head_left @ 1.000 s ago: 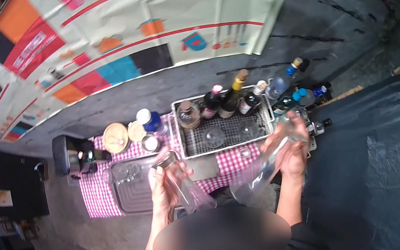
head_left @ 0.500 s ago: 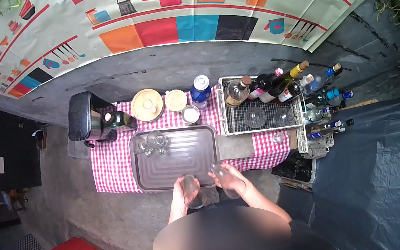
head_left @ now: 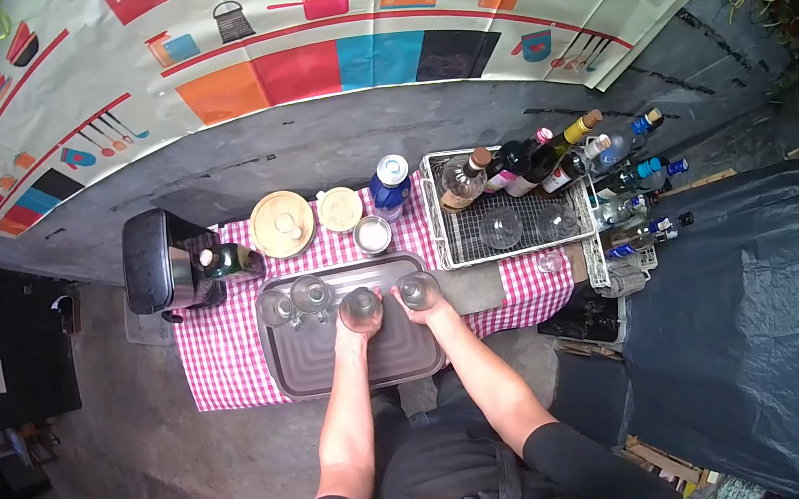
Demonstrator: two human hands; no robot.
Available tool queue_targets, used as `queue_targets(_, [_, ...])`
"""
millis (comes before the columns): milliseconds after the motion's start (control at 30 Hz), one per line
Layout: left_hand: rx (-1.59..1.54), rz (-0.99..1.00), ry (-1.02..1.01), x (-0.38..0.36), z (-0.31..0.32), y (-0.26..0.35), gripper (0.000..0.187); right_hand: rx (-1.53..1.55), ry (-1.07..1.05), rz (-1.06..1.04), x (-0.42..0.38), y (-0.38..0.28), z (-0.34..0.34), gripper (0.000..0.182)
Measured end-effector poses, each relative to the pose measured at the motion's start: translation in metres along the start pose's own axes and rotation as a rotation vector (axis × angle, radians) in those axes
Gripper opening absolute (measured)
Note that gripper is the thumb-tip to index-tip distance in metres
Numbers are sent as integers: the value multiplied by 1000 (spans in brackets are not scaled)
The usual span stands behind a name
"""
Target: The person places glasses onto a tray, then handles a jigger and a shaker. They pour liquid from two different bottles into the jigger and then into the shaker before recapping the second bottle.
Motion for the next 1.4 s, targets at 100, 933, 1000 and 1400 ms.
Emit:
queue_targets(100, [-1032,-626,833,-12,34,26,45,130,46,124,12,-1,1,35])
queue_targets(933, [-963,-665,822,-5,21,30,51,-132,107,30,-52,27,54,39])
queue_targets(1000, [-933,-738,797,-13,39,40,60,-123,144,4,-74,32,48,52])
queue_targets(1400, [937,-582,91,-126,164,-2,36,-1597,214,-1431,-261,-121,11,32])
Point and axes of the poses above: each hand's wrist, its own x-axis towards the middle knuckle, its own z-axis out of the palm, y = z × x, the point moved 5 cm from there along x, towards the middle knuckle, and after that the axes turned 4 degrees about y, right-handed, at the moved point
